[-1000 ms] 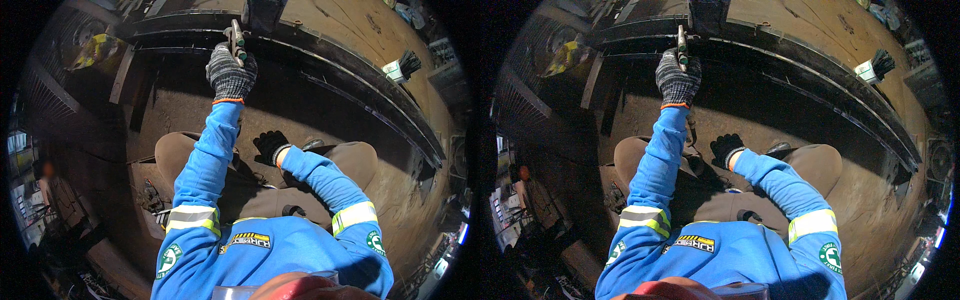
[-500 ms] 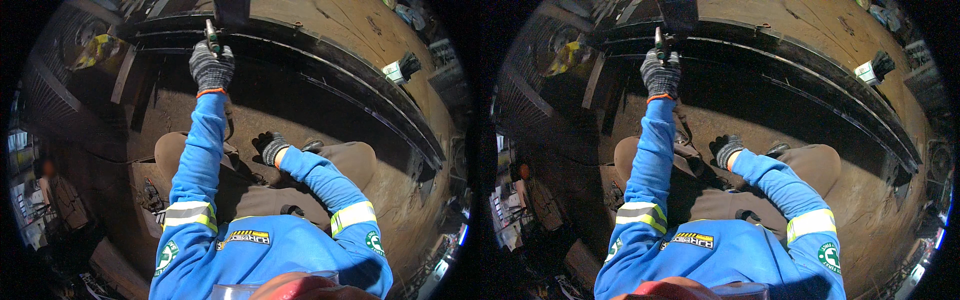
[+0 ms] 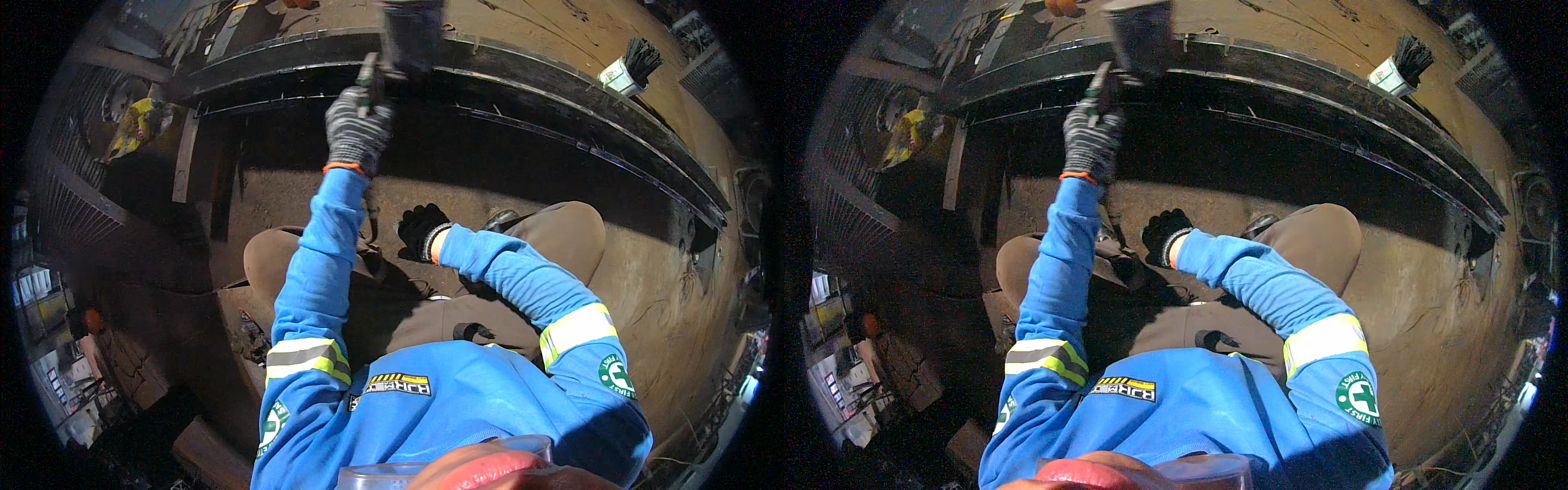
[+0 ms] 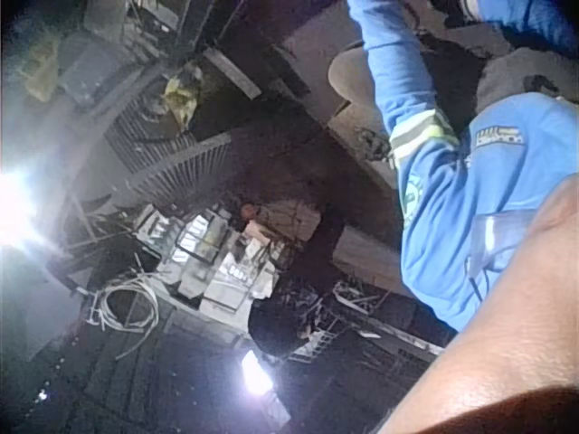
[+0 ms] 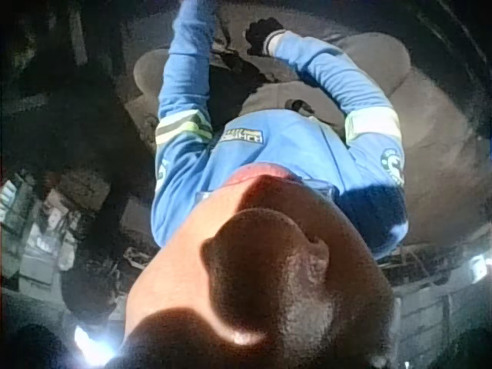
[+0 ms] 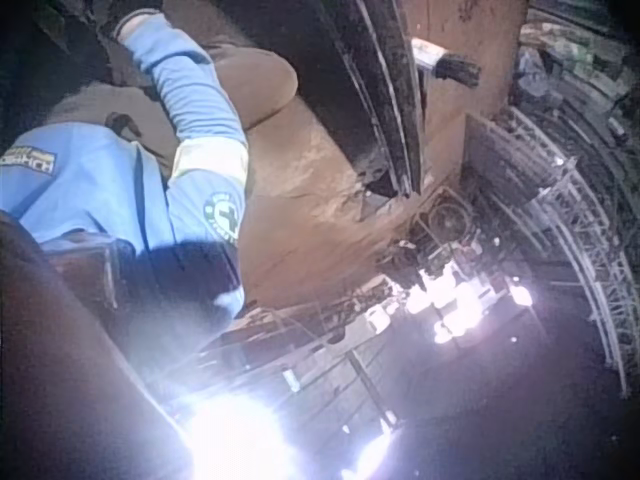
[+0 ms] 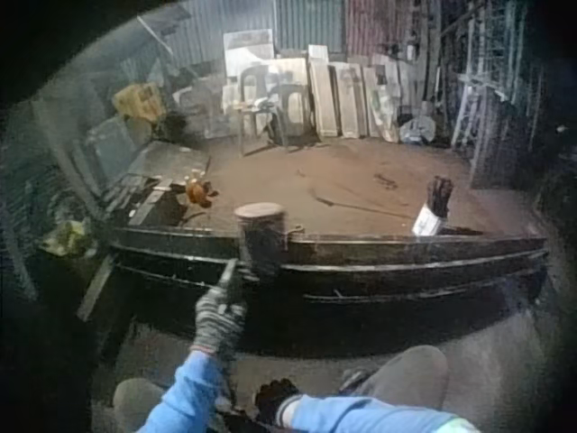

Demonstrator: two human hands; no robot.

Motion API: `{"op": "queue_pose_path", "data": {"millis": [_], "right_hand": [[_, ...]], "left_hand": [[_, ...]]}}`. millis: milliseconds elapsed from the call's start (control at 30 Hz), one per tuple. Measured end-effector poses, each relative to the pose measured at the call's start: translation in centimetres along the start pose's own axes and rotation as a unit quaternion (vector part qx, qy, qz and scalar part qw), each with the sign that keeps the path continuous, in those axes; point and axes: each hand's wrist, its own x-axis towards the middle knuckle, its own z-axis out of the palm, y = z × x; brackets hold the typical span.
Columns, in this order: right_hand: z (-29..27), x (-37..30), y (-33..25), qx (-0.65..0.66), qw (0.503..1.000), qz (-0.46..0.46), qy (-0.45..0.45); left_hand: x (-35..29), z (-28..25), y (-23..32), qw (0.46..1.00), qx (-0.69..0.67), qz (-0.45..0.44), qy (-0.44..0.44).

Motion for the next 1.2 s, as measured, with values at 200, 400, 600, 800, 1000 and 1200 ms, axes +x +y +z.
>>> {"op": "queue_pose_path", "data": {"millis": [200, 400, 600, 800, 1000, 1200], "right_hand": [[2.1, 0.0, 1.0, 0.003, 0.995, -0.036, 0.093], [3.0, 0.5, 1.0, 0.003, 0.995, -0.037, 0.097], [0.0, 0.1, 0.0, -0.004, 0.999, 0.011, -0.048], [-1.0, 0.8, -1.7, 0.001, 0.997, 0.017, -0.075], [-1.2, 0.8, -1.5, 0.022, 0.998, 0.027, -0.049], [-1.9, 0.7, -2.0, 0.023, 0.998, 0.028, -0.060]], "left_hand": [[-4.3, 2.5, 8.4, 0.990, -0.011, 0.086, -0.108], [-4.1, 1.7, 9.6, 0.987, -0.004, 0.136, -0.083], [0.4, 0.7, 2.3, 0.994, 0.087, 0.064, 0.030], [2.0, -8.8, -1.0, 0.954, 0.196, 0.007, 0.226], [1.9, -13.1, -0.7, 0.942, 0.063, 0.027, 0.328], [4.0, -14.8, -4.2, 0.948, -0.152, -0.009, 0.280]]}}
